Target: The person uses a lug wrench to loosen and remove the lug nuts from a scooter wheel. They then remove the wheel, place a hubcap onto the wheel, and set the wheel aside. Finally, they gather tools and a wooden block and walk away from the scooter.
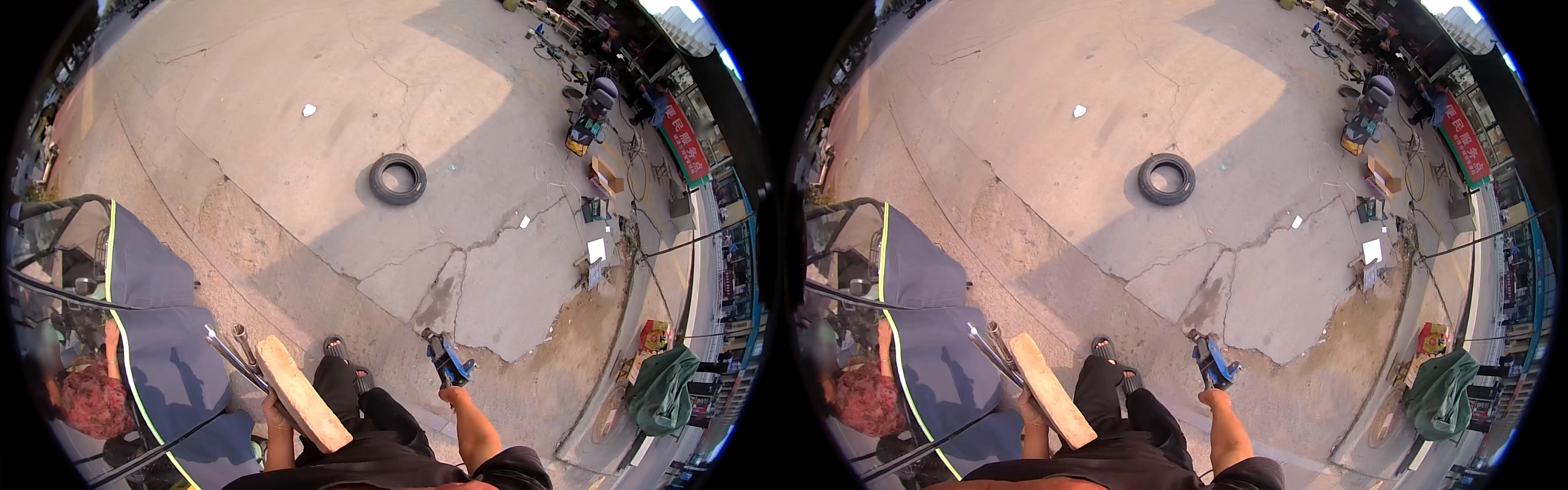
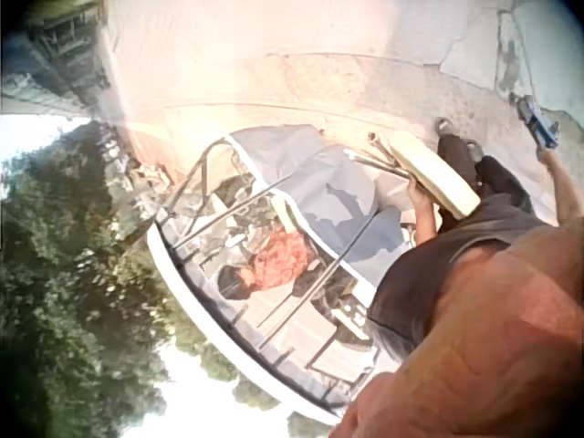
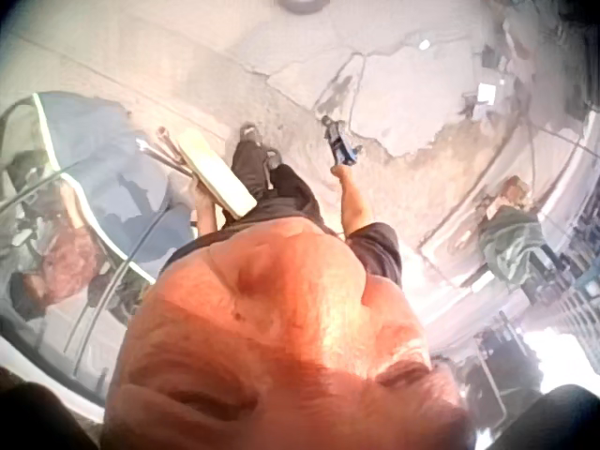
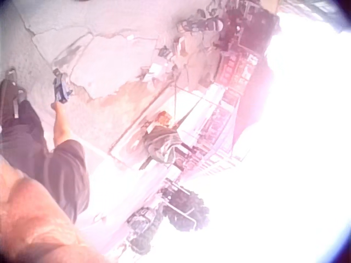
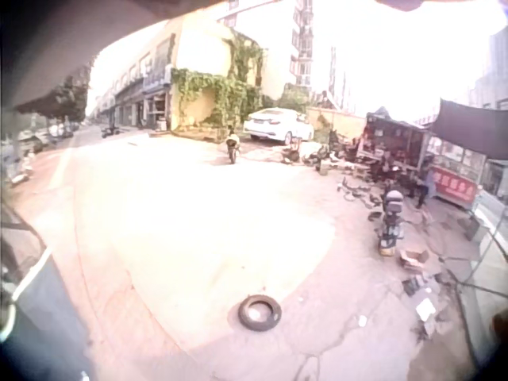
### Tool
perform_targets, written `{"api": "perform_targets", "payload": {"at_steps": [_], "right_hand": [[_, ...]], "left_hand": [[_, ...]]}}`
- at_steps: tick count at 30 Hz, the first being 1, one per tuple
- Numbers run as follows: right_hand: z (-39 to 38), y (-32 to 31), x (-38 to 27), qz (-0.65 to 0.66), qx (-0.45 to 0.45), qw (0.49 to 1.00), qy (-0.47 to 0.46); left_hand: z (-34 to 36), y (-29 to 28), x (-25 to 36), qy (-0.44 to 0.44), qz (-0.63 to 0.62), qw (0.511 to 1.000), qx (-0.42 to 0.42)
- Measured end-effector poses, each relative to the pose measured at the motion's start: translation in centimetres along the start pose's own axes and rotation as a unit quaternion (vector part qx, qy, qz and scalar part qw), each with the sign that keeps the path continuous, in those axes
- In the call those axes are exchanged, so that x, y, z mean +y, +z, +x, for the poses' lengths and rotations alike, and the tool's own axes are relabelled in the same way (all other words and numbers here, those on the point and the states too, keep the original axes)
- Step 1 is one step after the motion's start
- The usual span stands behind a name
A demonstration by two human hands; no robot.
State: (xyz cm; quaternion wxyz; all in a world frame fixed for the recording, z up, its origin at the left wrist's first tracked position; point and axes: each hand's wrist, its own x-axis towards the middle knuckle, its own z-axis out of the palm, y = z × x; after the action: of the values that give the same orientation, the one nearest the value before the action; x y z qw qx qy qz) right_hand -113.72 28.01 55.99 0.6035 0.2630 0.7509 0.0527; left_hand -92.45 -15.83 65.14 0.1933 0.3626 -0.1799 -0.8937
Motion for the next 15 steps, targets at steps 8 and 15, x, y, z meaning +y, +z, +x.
{"api": "perform_targets", "payload": {"at_steps": [8, 15], "right_hand": [[-2.4, -9.3, 11.4, 0.167, -0.192, 0.966, 0.051], [-3.3, -20.4, 16.6, 0.197, -0.299, 0.928, 0.108]], "left_hand": [[15.2, 12.6, 1.1, -0.002, -0.039, 0.998, -0.039], [28.1, 32.5, 0.3, 0.005, -0.029, 0.998, -0.048]]}}
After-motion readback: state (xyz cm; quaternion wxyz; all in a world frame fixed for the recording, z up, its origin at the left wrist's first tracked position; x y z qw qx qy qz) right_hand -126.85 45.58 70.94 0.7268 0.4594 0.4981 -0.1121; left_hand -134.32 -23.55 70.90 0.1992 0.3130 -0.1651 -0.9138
